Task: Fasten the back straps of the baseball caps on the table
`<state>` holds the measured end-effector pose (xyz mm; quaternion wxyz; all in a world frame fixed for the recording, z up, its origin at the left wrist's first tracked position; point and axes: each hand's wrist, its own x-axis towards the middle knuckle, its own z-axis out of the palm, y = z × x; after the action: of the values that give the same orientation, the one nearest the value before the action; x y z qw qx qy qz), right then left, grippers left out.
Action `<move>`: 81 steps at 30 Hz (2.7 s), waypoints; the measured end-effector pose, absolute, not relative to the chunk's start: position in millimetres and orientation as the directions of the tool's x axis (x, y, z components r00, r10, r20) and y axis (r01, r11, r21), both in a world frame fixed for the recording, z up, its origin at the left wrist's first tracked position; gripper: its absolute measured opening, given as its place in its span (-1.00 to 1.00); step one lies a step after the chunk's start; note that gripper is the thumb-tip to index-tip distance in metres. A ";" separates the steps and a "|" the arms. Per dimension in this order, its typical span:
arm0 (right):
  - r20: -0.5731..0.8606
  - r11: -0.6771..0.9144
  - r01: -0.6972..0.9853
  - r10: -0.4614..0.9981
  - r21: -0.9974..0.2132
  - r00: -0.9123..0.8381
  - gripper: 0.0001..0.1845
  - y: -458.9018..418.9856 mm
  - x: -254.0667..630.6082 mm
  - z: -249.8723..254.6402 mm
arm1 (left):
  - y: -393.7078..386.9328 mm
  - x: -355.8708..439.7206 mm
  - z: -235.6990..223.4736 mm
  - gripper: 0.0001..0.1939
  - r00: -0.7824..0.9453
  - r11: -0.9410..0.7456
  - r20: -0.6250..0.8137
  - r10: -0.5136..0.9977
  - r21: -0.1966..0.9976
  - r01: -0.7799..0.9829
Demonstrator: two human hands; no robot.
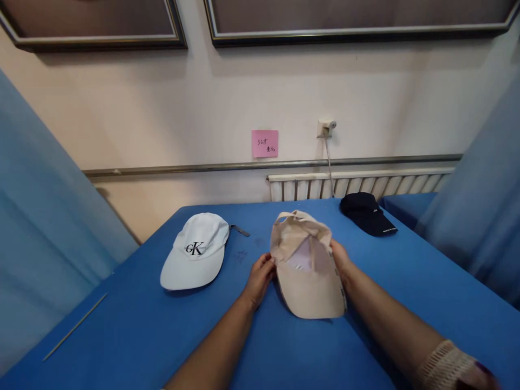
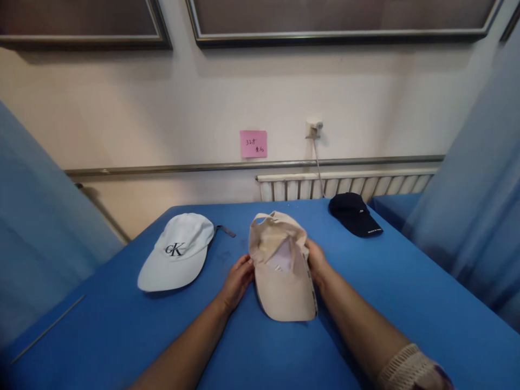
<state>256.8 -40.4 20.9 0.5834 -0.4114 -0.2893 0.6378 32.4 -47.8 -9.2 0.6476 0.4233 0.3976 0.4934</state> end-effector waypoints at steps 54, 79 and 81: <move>0.679 0.601 0.463 0.734 -0.652 0.005 -0.76 -66.2 227.7 6.4 | -51.2 63.7 -3.0 -0.80 0.318 -0.491 0.374 0.871 0.643 0.588; 0.498 0.579 0.645 0.801 -0.499 -0.333 -0.64 -70.0 232.7 22.9 | -55.7 48.3 3.4 -0.77 0.320 -0.528 0.420 0.849 0.701 0.480; 0.476 0.569 0.648 0.811 -0.507 -0.340 -0.67 -69.2 234.7 23.9 | -54.3 48.9 3.9 -0.78 0.335 -0.537 0.421 0.843 0.701 0.468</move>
<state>234.7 -69.2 23.9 0.3573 -0.4500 -0.8104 0.1143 48.9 -54.3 3.9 0.2363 0.7822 0.4190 0.3959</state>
